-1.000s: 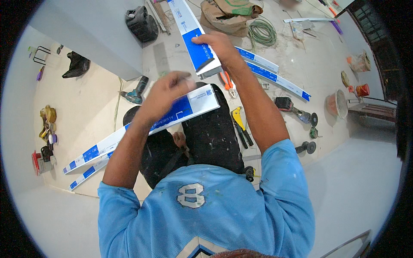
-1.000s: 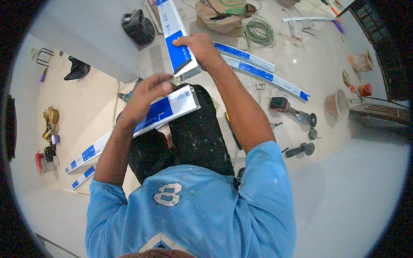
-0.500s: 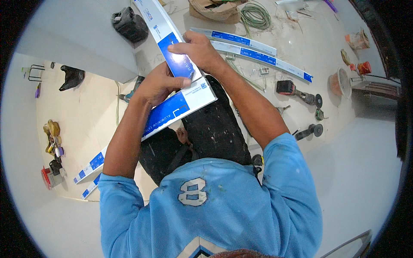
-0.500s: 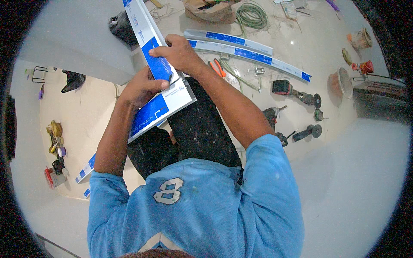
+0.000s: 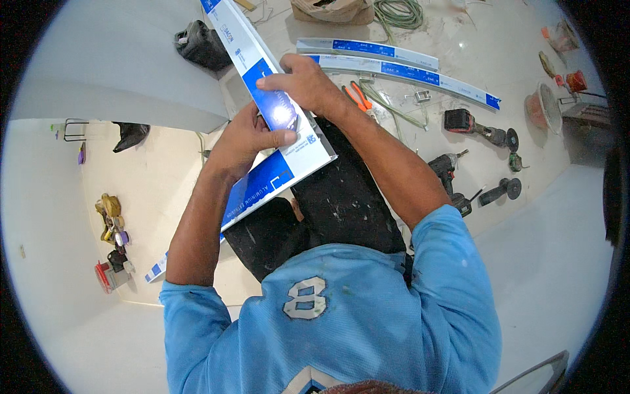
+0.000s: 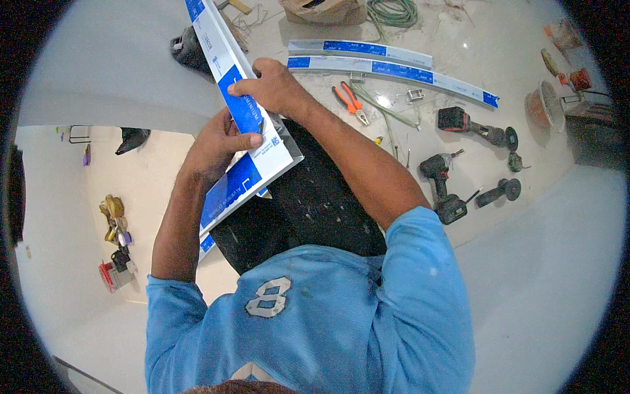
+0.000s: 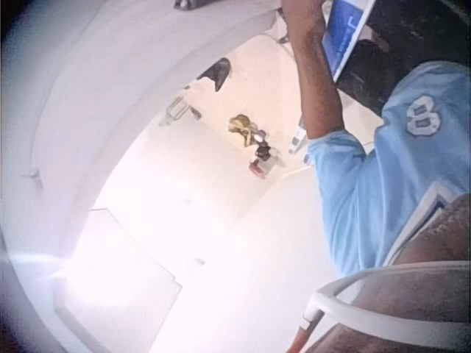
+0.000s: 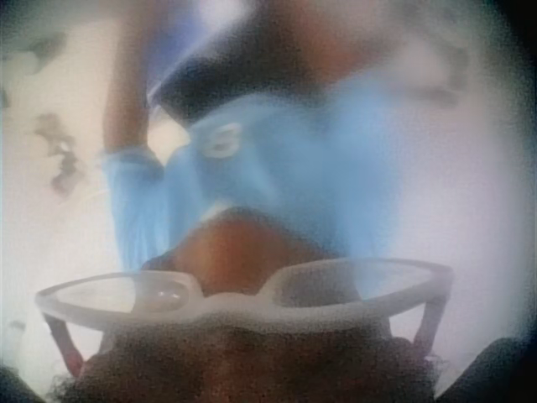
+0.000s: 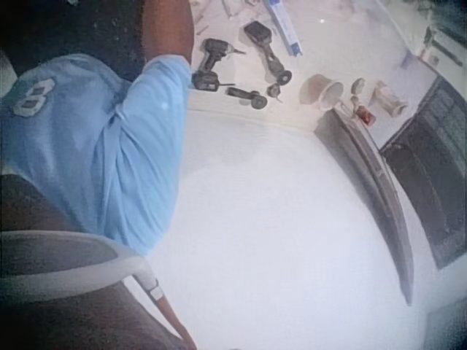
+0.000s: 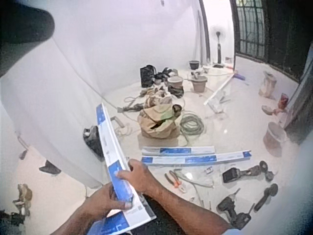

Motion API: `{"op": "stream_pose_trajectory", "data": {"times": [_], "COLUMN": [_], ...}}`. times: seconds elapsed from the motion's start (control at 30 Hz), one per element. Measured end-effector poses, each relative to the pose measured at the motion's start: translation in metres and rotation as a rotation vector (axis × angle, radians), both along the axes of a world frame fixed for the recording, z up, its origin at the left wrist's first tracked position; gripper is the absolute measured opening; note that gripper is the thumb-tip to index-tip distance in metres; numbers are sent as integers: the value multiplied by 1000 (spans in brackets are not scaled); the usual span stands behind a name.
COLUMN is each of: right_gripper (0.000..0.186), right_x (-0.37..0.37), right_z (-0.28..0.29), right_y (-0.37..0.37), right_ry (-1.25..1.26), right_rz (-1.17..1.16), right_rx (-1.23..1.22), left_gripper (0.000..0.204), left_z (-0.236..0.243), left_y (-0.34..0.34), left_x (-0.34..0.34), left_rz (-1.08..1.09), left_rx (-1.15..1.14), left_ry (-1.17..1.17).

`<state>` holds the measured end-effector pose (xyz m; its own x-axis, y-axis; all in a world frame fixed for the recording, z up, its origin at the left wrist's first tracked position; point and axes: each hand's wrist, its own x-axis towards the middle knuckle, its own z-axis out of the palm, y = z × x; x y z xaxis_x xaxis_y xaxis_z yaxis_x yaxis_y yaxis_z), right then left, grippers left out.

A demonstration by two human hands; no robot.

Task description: The person sits on the floor and uses a cordless drill to make holes in aluminum profiles. They mark the profiles with a marker, position the drill, and create holes at marked spots. The person handles multiple aluminum profiles and uses a drill throughout the task.

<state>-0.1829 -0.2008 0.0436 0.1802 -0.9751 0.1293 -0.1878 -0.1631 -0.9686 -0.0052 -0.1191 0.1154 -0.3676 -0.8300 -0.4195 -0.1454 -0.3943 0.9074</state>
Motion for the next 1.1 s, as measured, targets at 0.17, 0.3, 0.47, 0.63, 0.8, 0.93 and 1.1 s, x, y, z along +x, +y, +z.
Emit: {"op": "stream_pose_trajectory", "data": {"times": [0.17, 0.3, 0.47, 0.63, 0.8, 0.93, 1.1], "right_gripper": [69, 70, 71, 72, 73, 69, 63], "right_x": [-2, -4, -6, -6, -4, -1, 2], "right_z": [5, 3, 8, 6, 4, -9, -12], "right_y": [2, 5, 10, 10, 10, 5, 7], "right_ry": [-14, -5, -35, -49, -49, -14, -11], "right_rz": [44, 29, 20, 19, 28, -3, -45], "right_rx": [88, 95, 108, 93, 102, 49, 3], "left_gripper": [98, 103, 110, 115, 116, 119, 111], "left_z": [2, -5, -4, 0, 5, 18, 19], "left_y": [2, 2, 5, 8, 23, 34, 50], "left_x": [-2, 3, 1, -1, -6, -9, -5], "left_rz": [35, 28, 41, 56, 139, 94, 102], "left_rx": [26, 48, 26, 6, -102, -626, -782], "left_ry": [-28, 10, -4, -25, -182, -862, -854]}}
